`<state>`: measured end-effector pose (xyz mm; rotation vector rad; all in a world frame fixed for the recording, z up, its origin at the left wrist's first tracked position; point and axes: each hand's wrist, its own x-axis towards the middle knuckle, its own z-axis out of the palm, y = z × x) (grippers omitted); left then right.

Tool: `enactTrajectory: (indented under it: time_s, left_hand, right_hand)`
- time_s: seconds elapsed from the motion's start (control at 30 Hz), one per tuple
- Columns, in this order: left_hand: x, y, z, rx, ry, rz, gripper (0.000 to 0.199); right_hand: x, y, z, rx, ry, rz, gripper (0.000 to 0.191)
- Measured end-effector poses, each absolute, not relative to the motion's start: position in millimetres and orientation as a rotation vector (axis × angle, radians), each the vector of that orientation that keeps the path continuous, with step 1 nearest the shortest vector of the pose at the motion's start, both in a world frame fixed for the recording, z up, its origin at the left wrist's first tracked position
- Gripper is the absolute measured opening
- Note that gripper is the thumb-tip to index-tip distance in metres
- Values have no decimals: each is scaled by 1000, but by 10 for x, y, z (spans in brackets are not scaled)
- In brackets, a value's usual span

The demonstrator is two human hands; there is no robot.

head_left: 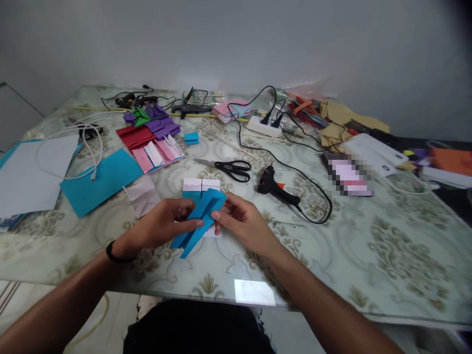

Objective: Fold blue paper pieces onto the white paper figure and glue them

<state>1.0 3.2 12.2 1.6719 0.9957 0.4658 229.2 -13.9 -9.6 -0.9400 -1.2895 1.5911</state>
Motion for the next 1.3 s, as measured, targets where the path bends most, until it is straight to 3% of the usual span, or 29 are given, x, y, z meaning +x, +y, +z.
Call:
enactTrajectory:
  time_s: [0.7, 0.93, 1.3]
  left_hand:
    - [97, -15, 174, 1621, 872, 351, 36]
    - [285, 23, 365, 1521, 1011, 582, 36]
    - [328, -32, 101, 1318, 933, 755, 25]
  right_hand:
    - [2295, -202, -81, -1066, -1425, 1544, 51]
    - [2385, -195, 41, -1027, -1478, 1556, 55]
    - [2356, -267, -20, -1185, -1636, 1335, 47]
